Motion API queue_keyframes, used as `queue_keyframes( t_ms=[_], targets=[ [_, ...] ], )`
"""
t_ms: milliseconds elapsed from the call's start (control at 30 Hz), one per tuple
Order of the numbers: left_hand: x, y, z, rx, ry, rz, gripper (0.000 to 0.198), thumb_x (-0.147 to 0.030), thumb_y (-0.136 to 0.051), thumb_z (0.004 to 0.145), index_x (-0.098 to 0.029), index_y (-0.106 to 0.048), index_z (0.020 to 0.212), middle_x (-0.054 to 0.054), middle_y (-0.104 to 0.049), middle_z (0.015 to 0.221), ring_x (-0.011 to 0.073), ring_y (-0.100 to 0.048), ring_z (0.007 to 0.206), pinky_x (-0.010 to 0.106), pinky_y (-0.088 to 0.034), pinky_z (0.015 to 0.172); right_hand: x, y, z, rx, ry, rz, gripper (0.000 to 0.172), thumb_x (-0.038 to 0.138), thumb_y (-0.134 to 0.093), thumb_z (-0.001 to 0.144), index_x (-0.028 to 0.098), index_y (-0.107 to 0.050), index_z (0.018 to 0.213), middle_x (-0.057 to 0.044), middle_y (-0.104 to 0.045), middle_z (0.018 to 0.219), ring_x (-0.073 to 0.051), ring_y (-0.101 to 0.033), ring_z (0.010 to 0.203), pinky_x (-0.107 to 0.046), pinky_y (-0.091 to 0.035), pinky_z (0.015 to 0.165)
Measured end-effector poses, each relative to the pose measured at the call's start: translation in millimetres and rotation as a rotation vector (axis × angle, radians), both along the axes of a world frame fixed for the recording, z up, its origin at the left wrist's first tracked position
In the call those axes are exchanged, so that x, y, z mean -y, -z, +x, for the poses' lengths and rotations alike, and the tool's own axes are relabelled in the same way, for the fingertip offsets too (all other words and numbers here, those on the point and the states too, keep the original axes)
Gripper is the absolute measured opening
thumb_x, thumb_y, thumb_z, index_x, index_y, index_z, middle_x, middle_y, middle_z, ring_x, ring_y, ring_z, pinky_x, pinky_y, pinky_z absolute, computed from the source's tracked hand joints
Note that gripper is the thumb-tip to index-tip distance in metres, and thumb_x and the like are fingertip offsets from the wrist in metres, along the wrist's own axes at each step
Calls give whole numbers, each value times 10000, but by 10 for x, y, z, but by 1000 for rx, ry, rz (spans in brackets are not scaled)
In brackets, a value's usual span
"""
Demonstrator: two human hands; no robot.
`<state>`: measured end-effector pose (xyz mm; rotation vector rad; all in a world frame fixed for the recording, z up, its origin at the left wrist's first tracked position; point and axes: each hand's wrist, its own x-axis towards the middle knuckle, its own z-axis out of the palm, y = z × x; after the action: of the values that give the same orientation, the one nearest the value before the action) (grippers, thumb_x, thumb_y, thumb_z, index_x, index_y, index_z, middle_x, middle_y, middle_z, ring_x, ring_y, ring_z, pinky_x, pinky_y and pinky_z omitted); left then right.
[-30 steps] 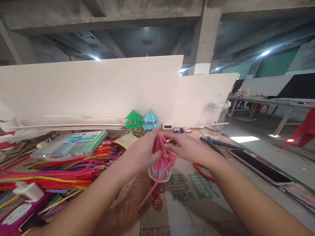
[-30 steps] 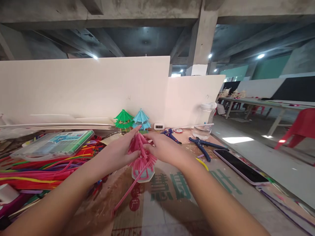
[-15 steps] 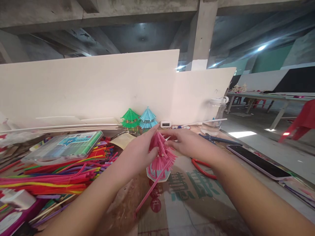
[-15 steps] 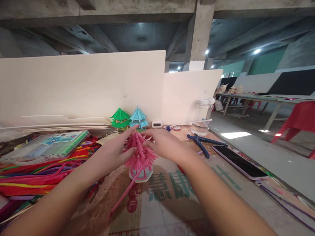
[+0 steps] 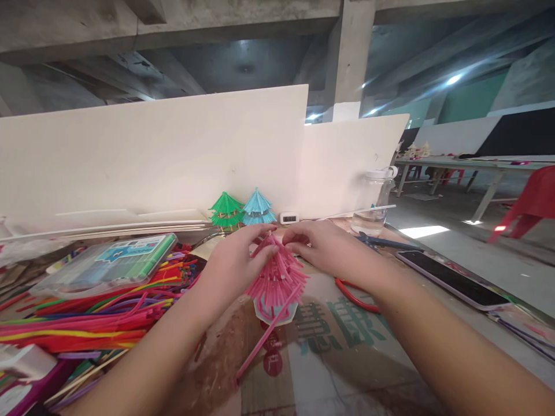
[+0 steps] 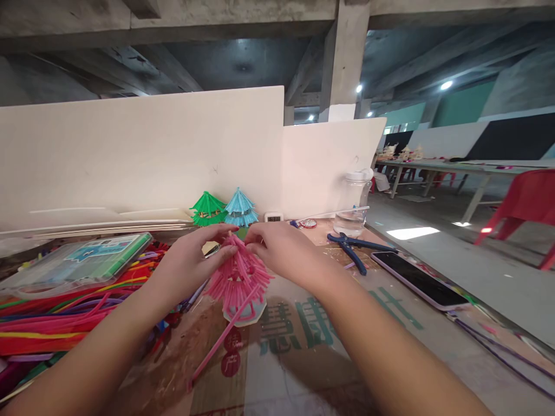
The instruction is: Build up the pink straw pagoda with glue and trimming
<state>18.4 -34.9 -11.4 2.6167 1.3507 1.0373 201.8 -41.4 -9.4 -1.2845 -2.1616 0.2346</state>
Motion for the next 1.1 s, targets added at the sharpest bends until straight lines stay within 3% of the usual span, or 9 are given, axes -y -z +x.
queue_keyframes(
  t_ms=[133,300,533,733,867,1100],
  targets=[
    [-29,8,4,9,-16,60,314,-333,-470,878,-201,-669,1082,48,-713,1067,220,-651,967,330,-495,851,10,-6,-5,-12,-20,-2,205,175,-487,844,211,-688,857,-26,-693,849,-154,-592,756,-254,-389,659],
    [-69,-15,-40,87,11,-20,351,-319,-403,906,-201,-679,1089,39,-715,1082,215,-644,997,343,-470,914,47,-35,-21,-20,21,37,181,227,-500,855,195,-650,758,-11,-669,764,-138,-567,687,-244,-342,583],
    [-98,-20,-63,175,33,-102,284,-346,-479,860,-194,-686,982,39,-724,1014,213,-652,926,315,-483,848,49,3,-70,-65,7,28,200,361,-568,831,202,-589,712,8,-638,724,-133,-548,668,-248,-330,580],
    [-61,-12,-41,244,76,-138,203,-327,-486,851,-183,-628,844,20,-698,836,174,-633,771,266,-475,712,100,19,-174,49,9,51,115,255,-535,843,198,-568,749,5,-626,733,-130,-515,658,-249,-285,564],
    [-41,-13,-24,234,61,-109,188,-312,-478,851,-188,-615,819,13,-682,825,170,-615,772,259,-455,699,108,34,-183,74,-25,83,206,222,-423,890,195,-581,761,-9,-614,721,-129,-498,630,-255,-268,551],
    [-102,-23,-72,217,75,-134,227,-323,-446,865,-188,-625,829,6,-681,810,177,-618,780,257,-454,696,53,23,-129,46,75,140,265,276,-380,921,198,-503,699,10,-560,650,-120,-452,579,-254,-238,528]
  ],
)
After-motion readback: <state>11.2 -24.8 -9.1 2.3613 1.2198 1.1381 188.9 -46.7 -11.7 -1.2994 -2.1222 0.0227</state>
